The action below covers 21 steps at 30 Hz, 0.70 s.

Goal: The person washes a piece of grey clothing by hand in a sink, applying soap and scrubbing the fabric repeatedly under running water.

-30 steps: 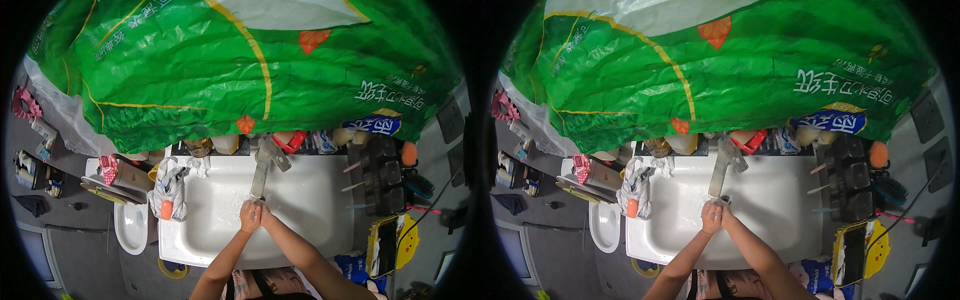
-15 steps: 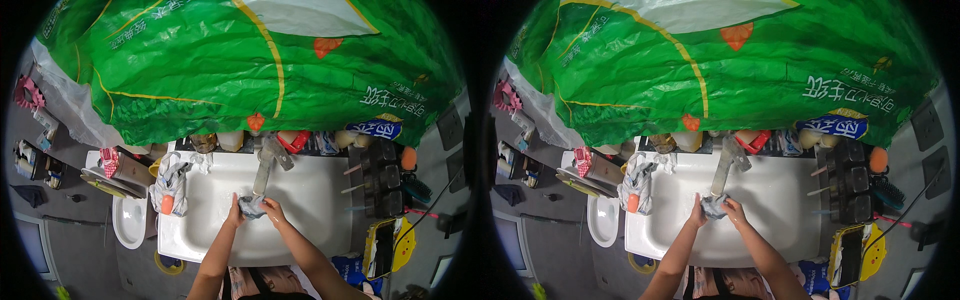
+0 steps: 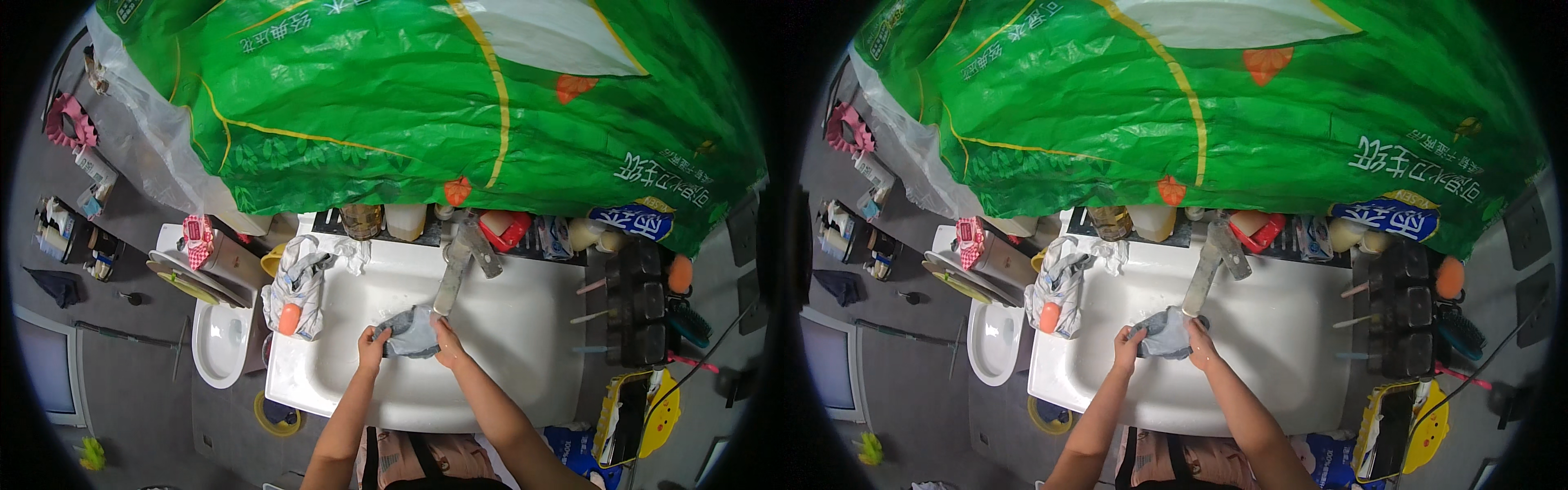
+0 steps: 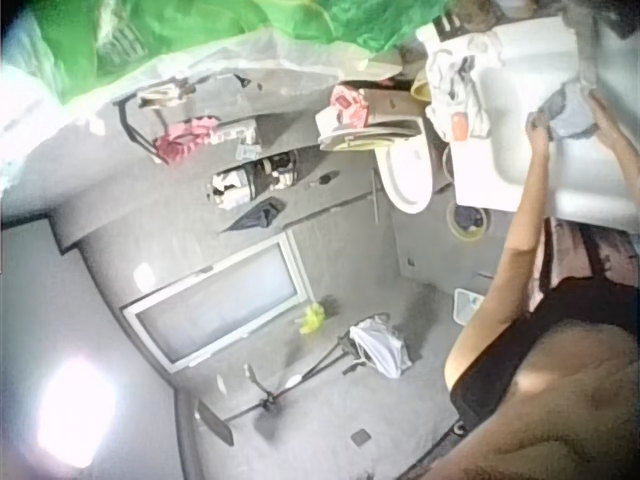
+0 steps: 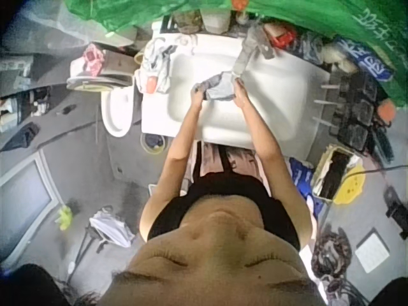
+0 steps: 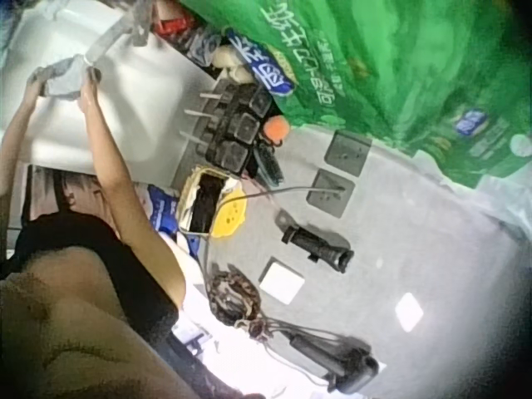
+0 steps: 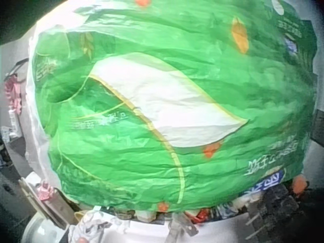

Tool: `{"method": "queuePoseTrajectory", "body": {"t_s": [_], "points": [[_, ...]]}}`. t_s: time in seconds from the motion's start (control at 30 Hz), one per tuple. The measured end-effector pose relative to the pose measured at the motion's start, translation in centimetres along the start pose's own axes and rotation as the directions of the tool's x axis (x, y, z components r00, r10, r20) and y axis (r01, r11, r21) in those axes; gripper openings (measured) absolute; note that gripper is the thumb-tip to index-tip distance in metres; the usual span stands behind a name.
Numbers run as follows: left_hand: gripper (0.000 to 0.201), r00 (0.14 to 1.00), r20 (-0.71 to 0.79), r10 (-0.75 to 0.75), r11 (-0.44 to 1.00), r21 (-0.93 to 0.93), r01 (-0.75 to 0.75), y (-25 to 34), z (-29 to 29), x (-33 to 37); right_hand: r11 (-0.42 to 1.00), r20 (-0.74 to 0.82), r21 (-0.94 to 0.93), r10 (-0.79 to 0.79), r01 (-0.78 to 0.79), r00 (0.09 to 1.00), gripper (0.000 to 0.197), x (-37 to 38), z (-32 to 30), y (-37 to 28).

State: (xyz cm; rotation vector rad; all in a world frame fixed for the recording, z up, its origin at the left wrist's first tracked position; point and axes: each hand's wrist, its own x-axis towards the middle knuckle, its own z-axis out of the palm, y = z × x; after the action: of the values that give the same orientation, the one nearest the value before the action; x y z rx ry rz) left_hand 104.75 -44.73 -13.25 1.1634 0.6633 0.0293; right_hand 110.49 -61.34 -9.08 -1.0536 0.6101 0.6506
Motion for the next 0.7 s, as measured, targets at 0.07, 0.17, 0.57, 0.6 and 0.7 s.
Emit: {"method": "queuePoseTrajectory", "body": {"t_s": [0.07,0.17,0.57,0.6,0.7], "points": [[0.026,0.993,0.060,0.104,0.992,0.069,-0.109,-0.8,-0.3,0.5,0.977,0.243,0.107,0.155,-0.185,0.958,0.039,-1.2,0.7,-0.7],[0.052,0.939,0.238,-0.249,0.910,-0.273,0.311,2.3,4.2,-0.4,0.942,0.406,0.157,0.213,-0.297,0.889,0.040,-1.7,0.3,-2.3],[0.017,0.985,-0.031,0.172,0.985,0.000,-0.172,-0.4,8.1,-0.3,0.871,0.158,-0.466,-0.089,0.154,0.983,0.026,0.2,-3.9,-1.8],[0.016,0.944,-0.067,0.322,0.936,0.175,-0.307,-0.8,8.3,-0.7,0.947,0.151,-0.188,-0.233,0.259,0.961,0.024,0.6,-3.5,-1.1],[0.012,0.822,0.001,0.570,0.744,0.423,-0.517,-0.9,9.6,-3.0,0.983,-0.100,0.133,-0.115,0.128,0.988,0.020,1.5,-1.5,-0.4]]}}
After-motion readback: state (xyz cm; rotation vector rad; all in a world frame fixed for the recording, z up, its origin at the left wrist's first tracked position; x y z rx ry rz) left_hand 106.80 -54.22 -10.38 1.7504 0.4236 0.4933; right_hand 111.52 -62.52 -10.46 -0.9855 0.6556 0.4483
